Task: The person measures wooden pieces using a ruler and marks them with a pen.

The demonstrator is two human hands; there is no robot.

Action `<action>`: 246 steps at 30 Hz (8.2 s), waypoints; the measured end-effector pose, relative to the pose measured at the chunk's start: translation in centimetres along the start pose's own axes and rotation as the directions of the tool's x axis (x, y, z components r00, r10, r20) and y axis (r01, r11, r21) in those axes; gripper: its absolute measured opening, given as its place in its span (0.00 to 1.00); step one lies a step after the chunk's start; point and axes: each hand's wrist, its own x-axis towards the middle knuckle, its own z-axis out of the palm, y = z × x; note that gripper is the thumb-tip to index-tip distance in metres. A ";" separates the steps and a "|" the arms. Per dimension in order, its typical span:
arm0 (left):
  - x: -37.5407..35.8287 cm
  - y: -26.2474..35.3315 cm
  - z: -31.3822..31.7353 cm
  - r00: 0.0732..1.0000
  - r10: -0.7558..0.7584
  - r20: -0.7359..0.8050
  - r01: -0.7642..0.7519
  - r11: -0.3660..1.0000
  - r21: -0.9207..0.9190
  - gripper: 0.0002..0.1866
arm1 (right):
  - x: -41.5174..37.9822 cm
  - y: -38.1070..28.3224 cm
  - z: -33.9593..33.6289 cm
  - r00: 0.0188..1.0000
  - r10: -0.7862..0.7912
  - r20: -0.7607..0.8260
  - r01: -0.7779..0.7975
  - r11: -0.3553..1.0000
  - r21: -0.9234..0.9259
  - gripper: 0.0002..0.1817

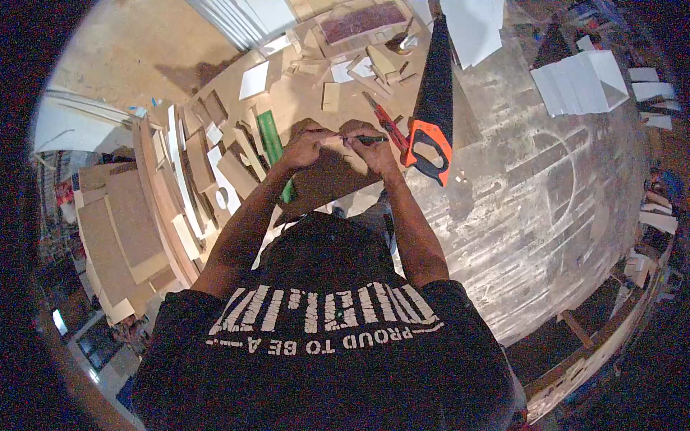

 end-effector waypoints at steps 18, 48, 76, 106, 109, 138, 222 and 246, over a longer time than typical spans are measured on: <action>-2.3 0.4 1.8 0.950 0.186 -0.251 -0.186 0.982 0.022 0.21 | -3.1 -0.4 -0.1 0.938 0.109 -0.329 -0.041 0.978 0.205 0.05; -2.1 0.8 -0.7 0.963 0.044 -0.265 -0.083 0.987 -0.137 0.14 | -3.9 -3.0 0.8 0.941 0.214 -0.261 -0.144 0.954 0.262 0.15; -4.0 6.0 -1.6 0.884 -0.385 -0.265 0.082 0.685 -0.724 0.20 | -1.3 -2.1 3.9 0.996 0.008 0.093 -0.007 1.000 -0.011 0.22; -6.3 -3.6 0.4 0.763 -0.137 -0.632 0.292 0.945 0.147 0.23 | -2.9 -4.3 10.2 0.987 -0.147 -0.060 0.052 0.660 -0.750 0.24; -6.5 -3.4 0.8 0.722 -0.102 -0.684 0.342 0.913 0.224 0.25 | -4.1 -4.7 10.4 0.991 -0.096 -0.097 -0.008 0.669 -0.743 0.23; -3.3 -4.8 4.8 0.857 -0.495 -0.146 0.122 0.469 -0.875 0.09 | -4.6 -3.1 9.0 0.972 -0.222 -0.083 0.139 0.818 -0.559 0.15; -2.9 -4.9 5.0 0.809 -0.585 -0.050 0.167 0.312 -0.935 0.15 | 0.7 -6.5 9.2 0.994 0.034 -0.099 -0.054 0.975 -0.214 0.12; -3.6 -3.8 4.4 0.863 -0.503 -0.054 0.018 0.137 -0.990 0.12 | 2.0 -2.7 8.1 0.992 -0.115 -0.059 0.094 0.956 -0.278 0.13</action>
